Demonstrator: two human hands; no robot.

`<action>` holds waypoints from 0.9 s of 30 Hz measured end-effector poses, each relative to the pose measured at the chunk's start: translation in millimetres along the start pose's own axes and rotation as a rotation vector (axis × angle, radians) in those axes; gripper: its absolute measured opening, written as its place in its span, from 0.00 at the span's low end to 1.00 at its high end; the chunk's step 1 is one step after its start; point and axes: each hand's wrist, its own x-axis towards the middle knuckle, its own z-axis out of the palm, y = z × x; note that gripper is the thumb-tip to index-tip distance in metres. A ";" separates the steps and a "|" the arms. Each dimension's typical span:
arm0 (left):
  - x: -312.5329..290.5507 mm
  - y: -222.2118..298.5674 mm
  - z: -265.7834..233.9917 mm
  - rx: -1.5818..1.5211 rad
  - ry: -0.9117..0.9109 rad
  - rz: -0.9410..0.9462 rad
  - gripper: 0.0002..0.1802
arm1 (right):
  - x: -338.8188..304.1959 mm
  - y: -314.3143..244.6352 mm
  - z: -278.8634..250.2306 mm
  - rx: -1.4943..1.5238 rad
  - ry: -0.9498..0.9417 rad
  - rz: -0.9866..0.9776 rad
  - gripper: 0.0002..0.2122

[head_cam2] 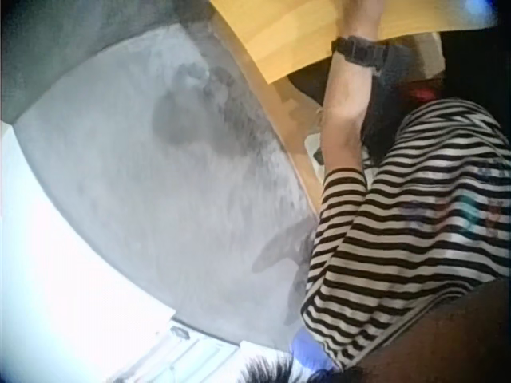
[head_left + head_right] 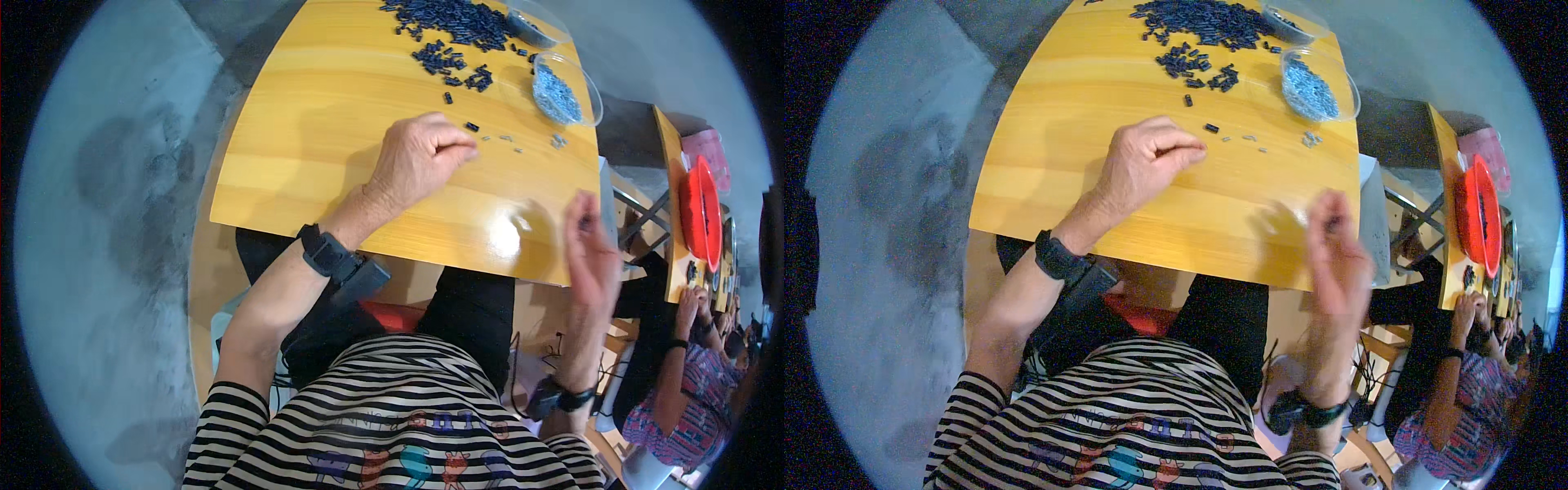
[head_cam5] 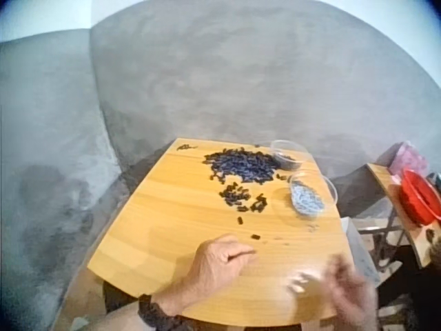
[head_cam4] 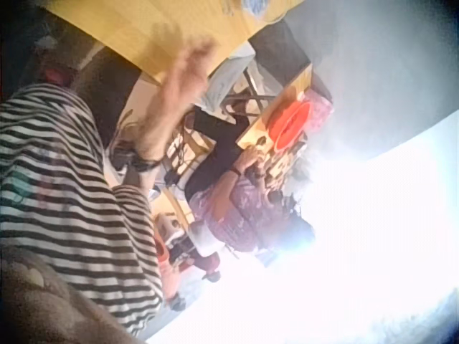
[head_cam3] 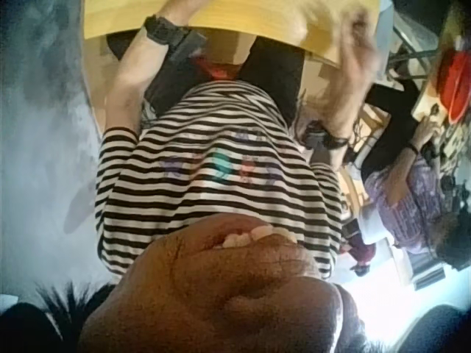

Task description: Assembling small blue and grey plastic components by hand at a table.

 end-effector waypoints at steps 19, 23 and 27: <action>37.8 -46.4 22.2 0.303 -0.111 0.062 0.05 | 43.7 -123.6 -37.1 -1.189 0.253 -0.599 0.16; 36.9 -49.7 19.1 0.170 -0.072 -0.061 0.05 | 22.5 -24.6 14.7 -1.707 -0.079 -0.660 0.10; 36.5 -47.7 12.8 -0.092 -0.075 -0.209 0.06 | 38.1 39.8 27.2 -1.925 -0.139 -0.500 0.07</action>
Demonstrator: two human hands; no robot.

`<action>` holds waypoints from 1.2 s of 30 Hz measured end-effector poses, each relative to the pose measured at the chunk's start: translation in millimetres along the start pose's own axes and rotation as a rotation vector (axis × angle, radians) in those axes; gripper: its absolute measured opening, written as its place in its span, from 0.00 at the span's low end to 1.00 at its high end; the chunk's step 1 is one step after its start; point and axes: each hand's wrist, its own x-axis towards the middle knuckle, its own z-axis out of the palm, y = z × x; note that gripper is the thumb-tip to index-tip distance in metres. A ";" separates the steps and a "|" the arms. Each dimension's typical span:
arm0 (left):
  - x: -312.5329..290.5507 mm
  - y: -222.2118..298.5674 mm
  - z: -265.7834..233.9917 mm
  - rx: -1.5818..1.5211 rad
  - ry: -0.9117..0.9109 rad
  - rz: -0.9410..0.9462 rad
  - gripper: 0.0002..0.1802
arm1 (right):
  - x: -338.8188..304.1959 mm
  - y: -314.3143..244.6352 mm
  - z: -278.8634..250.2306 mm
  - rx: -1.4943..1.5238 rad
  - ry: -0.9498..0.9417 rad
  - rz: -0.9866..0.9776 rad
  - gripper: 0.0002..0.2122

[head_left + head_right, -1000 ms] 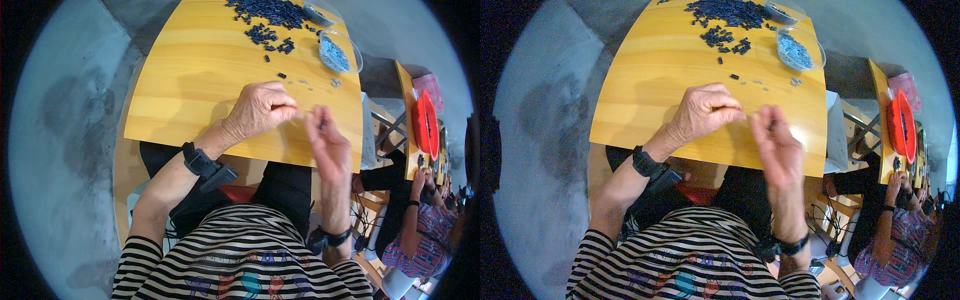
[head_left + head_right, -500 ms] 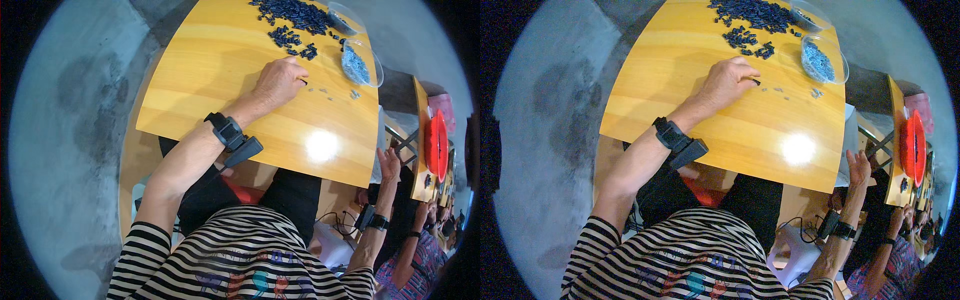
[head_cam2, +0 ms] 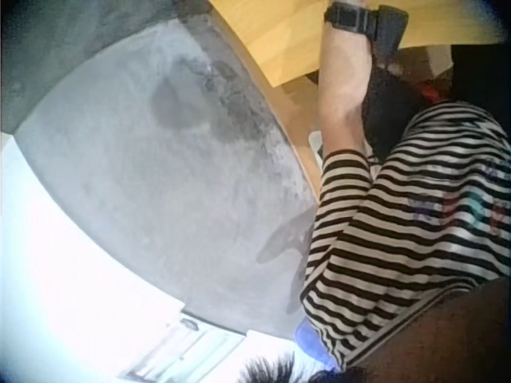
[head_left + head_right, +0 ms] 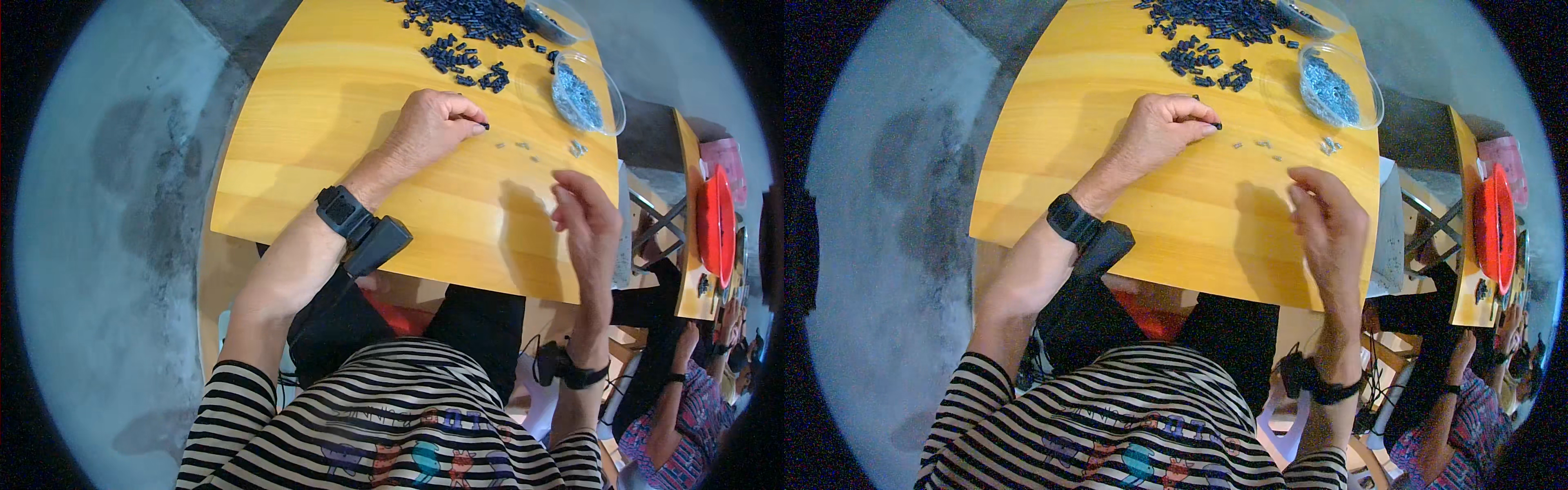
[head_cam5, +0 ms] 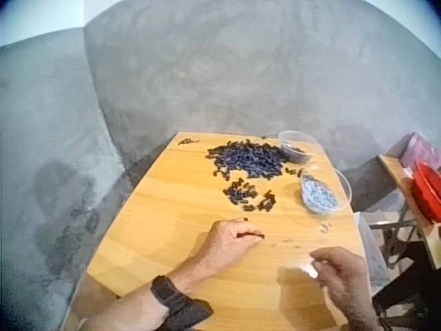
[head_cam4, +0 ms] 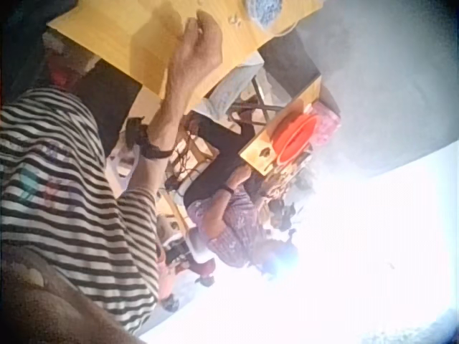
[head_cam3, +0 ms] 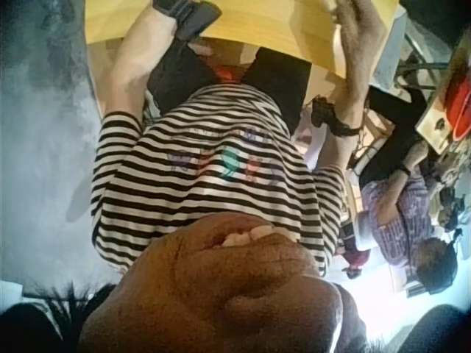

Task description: Assembling small blue and grey plastic components by hand at a table.

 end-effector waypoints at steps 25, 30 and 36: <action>3.1 -0.6 -11.3 -0.298 -0.148 -0.191 0.08 | 46.4 8.6 76.9 -0.644 0.055 -0.432 0.04; 5.6 2.5 -11.3 -0.374 -0.169 -0.269 0.09 | 45.1 15.7 71.9 -0.462 0.096 -0.487 0.02; 5.4 6.7 -15.5 -0.423 -0.163 -0.348 0.11 | 27.4 4.9 69.3 -0.169 0.086 -0.335 0.05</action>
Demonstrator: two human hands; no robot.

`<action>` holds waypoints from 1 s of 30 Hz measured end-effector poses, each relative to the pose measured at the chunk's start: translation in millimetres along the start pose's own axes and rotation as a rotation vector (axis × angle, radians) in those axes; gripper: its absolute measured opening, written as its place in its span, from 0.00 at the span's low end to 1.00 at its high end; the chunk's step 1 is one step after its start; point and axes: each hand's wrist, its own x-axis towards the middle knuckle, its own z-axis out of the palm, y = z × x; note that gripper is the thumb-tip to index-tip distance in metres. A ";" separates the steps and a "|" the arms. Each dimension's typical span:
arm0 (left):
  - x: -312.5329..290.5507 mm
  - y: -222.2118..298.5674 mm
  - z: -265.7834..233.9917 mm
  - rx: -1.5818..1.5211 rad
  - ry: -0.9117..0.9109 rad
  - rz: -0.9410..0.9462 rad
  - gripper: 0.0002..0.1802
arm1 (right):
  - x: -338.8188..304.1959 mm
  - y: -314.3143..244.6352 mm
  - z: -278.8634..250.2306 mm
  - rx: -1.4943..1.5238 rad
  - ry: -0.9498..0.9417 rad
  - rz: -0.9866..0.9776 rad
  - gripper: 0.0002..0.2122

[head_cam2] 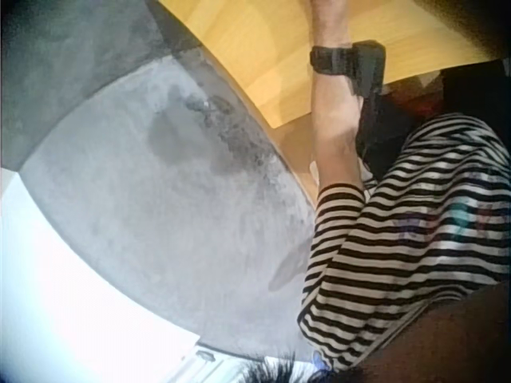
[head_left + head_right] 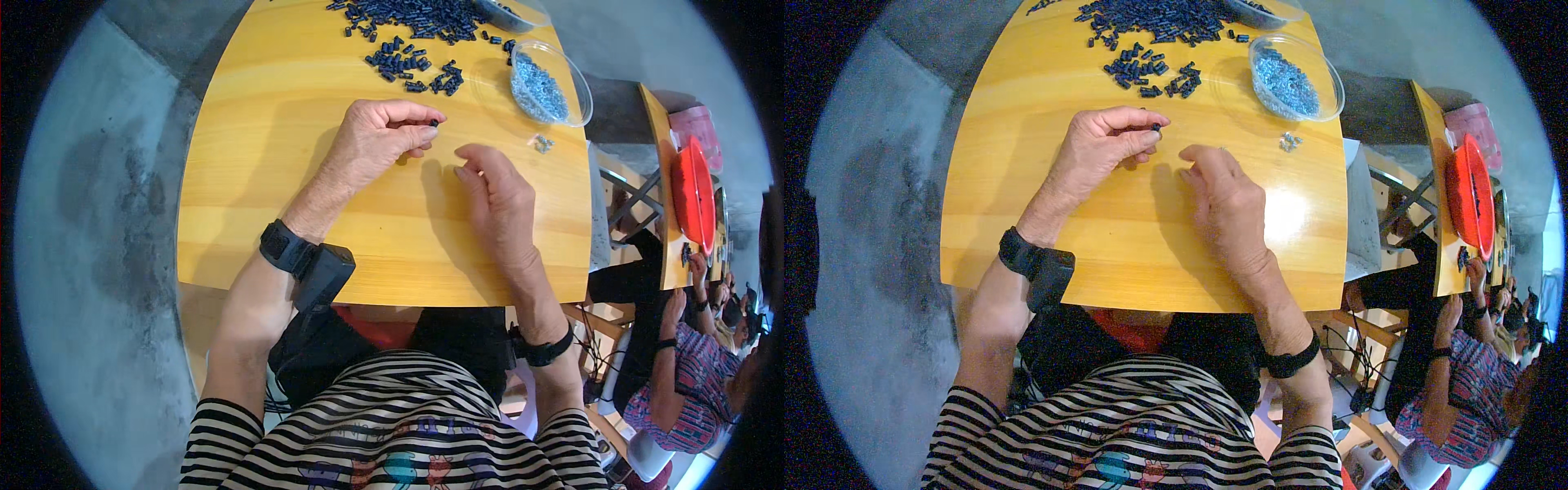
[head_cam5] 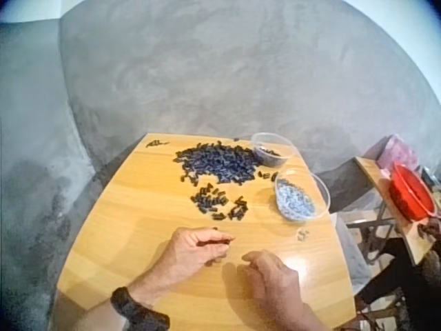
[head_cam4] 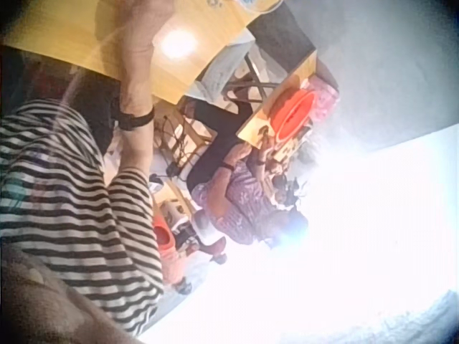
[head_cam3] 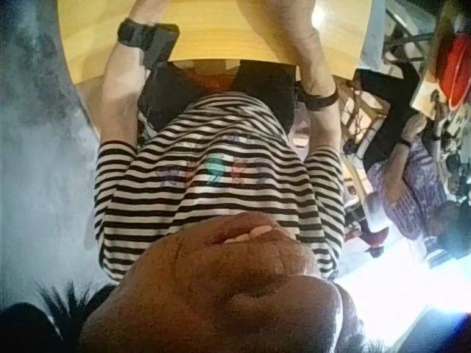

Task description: Assembling small blue and grey plastic components by hand at a table.

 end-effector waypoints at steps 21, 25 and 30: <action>0.6 -0.6 -5.1 -0.019 -0.056 0.030 0.09 | 0.4 8.1 -11.2 1.519 -0.248 0.777 0.06; 0.6 -3.3 -8.2 -0.072 -0.087 -0.005 0.07 | 1.4 5.4 -7.2 1.465 -0.300 0.787 0.07; -1.5 0.6 -8.7 -0.099 -0.122 0.029 0.06 | 2.7 0.6 -3.3 1.349 -0.228 0.759 0.06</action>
